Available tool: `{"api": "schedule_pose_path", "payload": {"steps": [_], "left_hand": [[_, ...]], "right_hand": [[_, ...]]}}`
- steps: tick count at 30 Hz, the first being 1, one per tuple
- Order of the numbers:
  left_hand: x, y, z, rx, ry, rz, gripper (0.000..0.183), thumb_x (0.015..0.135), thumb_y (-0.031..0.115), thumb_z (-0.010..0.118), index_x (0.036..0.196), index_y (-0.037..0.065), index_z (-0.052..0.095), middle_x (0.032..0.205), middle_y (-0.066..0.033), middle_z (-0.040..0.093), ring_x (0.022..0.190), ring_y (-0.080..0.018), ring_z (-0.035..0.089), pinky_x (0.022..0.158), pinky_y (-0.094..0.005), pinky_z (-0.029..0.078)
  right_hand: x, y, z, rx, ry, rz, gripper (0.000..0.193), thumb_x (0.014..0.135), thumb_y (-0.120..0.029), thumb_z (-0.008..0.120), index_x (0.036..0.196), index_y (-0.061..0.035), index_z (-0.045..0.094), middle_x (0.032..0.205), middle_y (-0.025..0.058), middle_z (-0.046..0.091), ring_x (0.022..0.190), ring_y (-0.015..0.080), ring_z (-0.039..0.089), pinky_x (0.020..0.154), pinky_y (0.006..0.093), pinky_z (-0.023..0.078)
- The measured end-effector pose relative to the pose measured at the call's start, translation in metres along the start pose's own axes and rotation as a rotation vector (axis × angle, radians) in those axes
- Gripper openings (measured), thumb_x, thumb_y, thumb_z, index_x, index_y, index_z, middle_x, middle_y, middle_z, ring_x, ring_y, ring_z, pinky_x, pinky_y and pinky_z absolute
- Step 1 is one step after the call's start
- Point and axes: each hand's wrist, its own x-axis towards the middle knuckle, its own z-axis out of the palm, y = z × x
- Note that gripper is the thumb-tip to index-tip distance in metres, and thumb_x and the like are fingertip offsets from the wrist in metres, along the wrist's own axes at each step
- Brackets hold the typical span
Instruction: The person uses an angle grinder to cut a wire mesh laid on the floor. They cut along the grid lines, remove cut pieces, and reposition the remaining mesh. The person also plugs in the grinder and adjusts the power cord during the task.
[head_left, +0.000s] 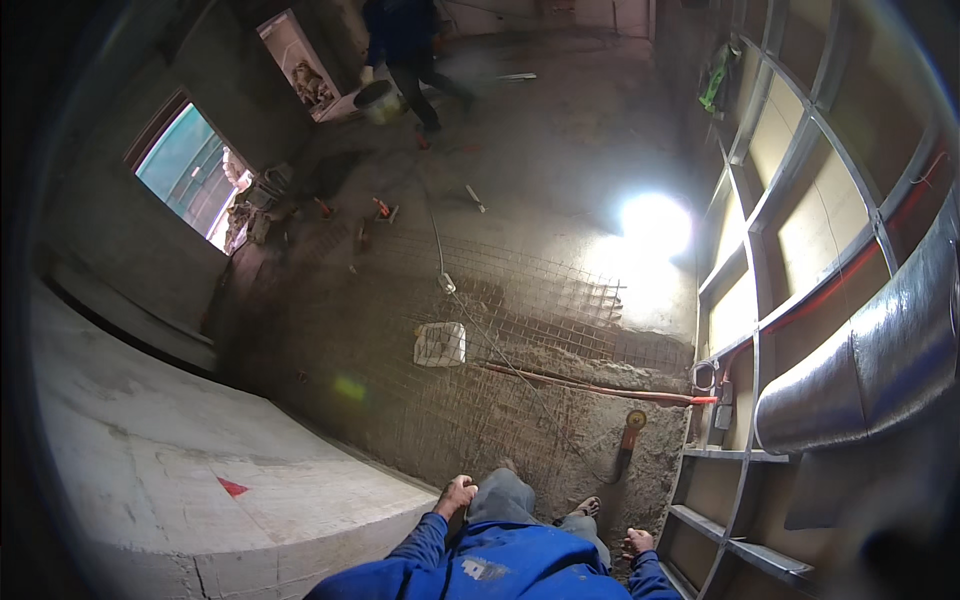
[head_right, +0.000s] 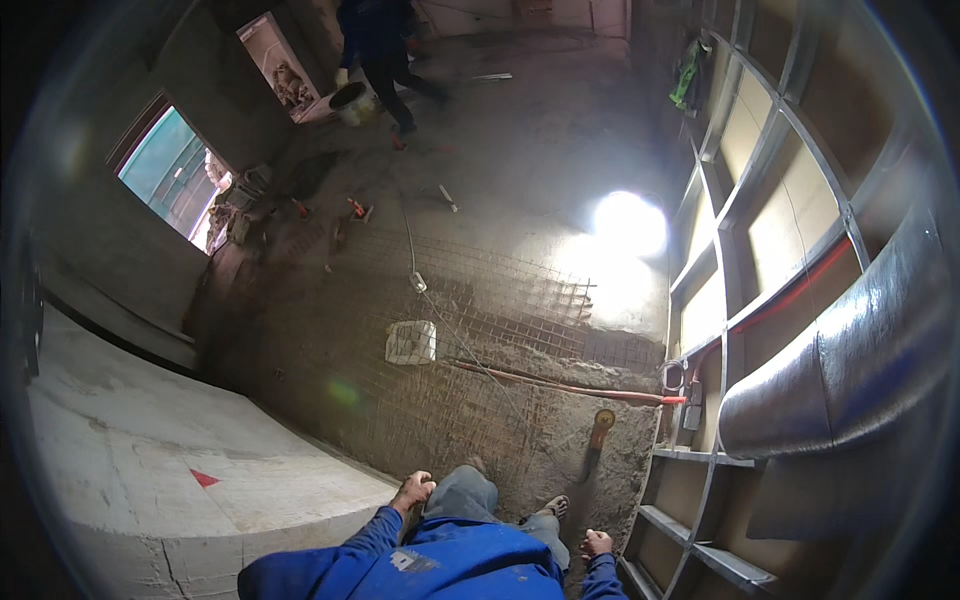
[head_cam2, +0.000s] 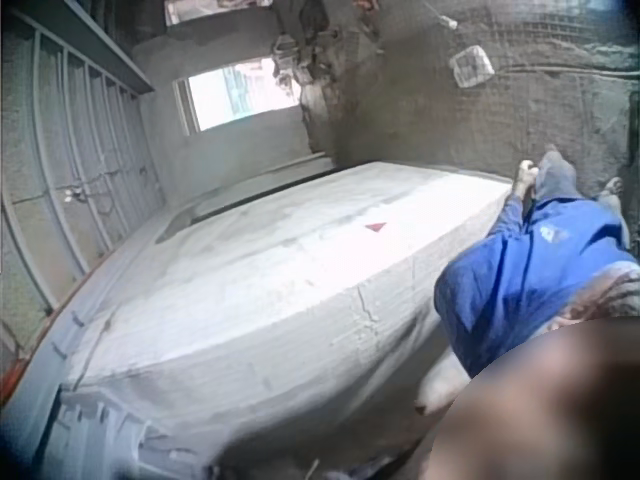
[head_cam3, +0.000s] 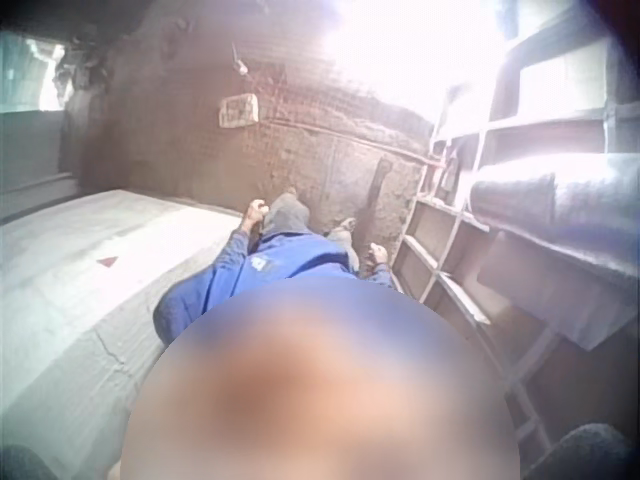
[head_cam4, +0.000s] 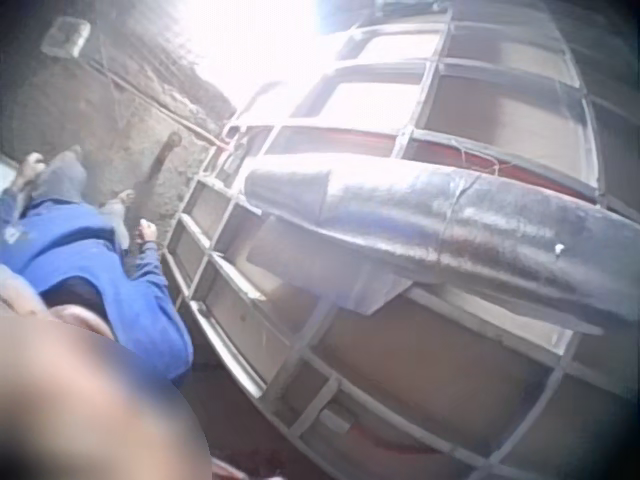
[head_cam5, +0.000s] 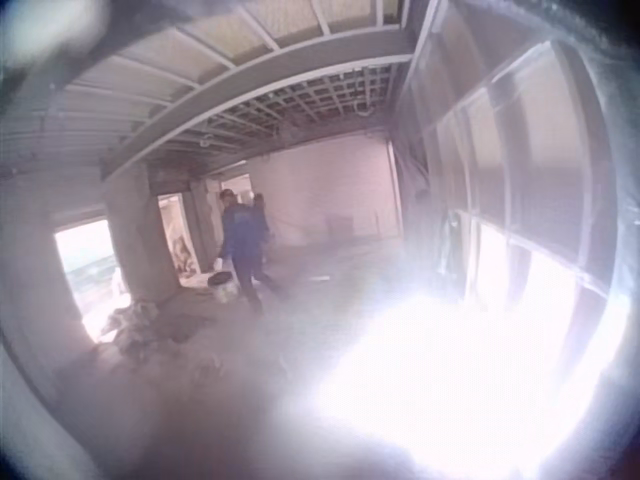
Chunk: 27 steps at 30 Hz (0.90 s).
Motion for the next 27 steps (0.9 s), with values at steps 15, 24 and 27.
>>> {"api": "schedule_pose_path", "payload": {"steps": [15,24,27], "left_hand": [[0.042,0.065,0.153,-0.217,-0.272,0.101,0.038,0.086,0.021,0.063,0.117,-0.001,0.062,0.111,-0.0210,0.067,0.104,-0.0289,0.066,0.091,-0.0370,0.051],[0.096,0.025,0.331,-0.145,-0.302,-0.066,0.035,0.086,0.021,0.060,0.116,0.001,0.061,0.111,-0.0248,0.065,0.104,-0.0396,0.063,0.090,-0.0422,0.050],[0.119,0.027,0.367,-0.122,-0.288,-0.058,0.035,0.087,0.020,0.059,0.117,0.002,0.060,0.108,-0.0254,0.065,0.102,-0.0405,0.062,0.089,-0.0440,0.050]], "right_hand": [[0.050,-0.127,0.031,-0.550,0.049,-0.407,0.054,0.084,-0.037,0.069,0.122,0.0008,0.060,0.115,0.0203,0.067,0.106,0.0286,0.064,0.093,0.0363,0.049],[0.322,-0.091,0.074,-0.903,0.119,-0.310,0.082,0.075,-0.048,0.076,0.136,0.0004,0.047,0.126,0.0267,0.059,0.121,0.0386,0.055,0.101,0.0420,0.044],[0.418,-0.081,0.086,-0.835,0.085,-0.298,0.088,0.073,-0.046,0.079,0.136,0.0057,0.044,0.132,0.0301,0.053,0.125,0.0395,0.051,0.103,0.0427,0.042]]}}
